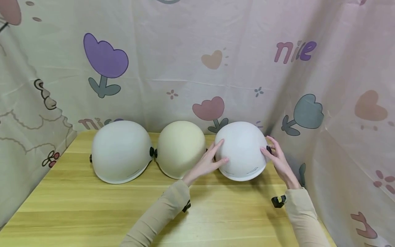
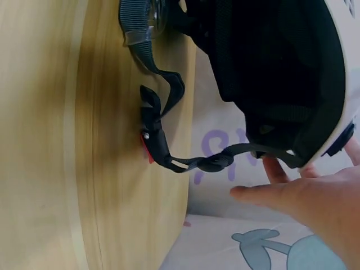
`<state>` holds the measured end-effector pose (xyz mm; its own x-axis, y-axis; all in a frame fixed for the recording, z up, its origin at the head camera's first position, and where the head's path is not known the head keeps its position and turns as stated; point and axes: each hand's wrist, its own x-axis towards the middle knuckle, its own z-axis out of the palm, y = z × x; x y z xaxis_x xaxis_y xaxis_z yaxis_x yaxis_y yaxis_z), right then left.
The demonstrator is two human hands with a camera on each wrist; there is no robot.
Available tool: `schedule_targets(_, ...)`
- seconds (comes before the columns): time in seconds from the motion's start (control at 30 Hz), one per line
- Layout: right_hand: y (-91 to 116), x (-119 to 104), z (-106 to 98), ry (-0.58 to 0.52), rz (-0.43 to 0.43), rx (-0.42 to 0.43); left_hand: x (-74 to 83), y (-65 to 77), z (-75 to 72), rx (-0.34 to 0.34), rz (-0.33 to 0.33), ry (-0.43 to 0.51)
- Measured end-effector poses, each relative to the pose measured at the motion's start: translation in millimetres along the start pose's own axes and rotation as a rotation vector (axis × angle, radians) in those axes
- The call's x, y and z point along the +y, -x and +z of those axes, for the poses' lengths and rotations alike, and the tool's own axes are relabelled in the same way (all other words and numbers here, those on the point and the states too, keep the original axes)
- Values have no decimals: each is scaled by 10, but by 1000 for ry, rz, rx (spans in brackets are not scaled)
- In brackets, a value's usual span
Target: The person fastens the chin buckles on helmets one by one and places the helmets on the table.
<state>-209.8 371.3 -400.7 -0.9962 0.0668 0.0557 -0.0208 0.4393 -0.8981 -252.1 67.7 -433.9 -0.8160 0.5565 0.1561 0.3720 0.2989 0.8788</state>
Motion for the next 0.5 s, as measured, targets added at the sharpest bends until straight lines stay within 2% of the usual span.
schedule_targets(0.1, -20, -3, 16, 28, 3, -22, -25, -8, -2, -6, 14, -19)
schedule_targets(0.3, -70, 25, 49, 154, 8, -71, -48, -20, -1, 7, 33, -51)
schedule_targets(0.5, -62, 166, 104, 77, 34, -139, -88, -7, 12, 15, 39, -90)
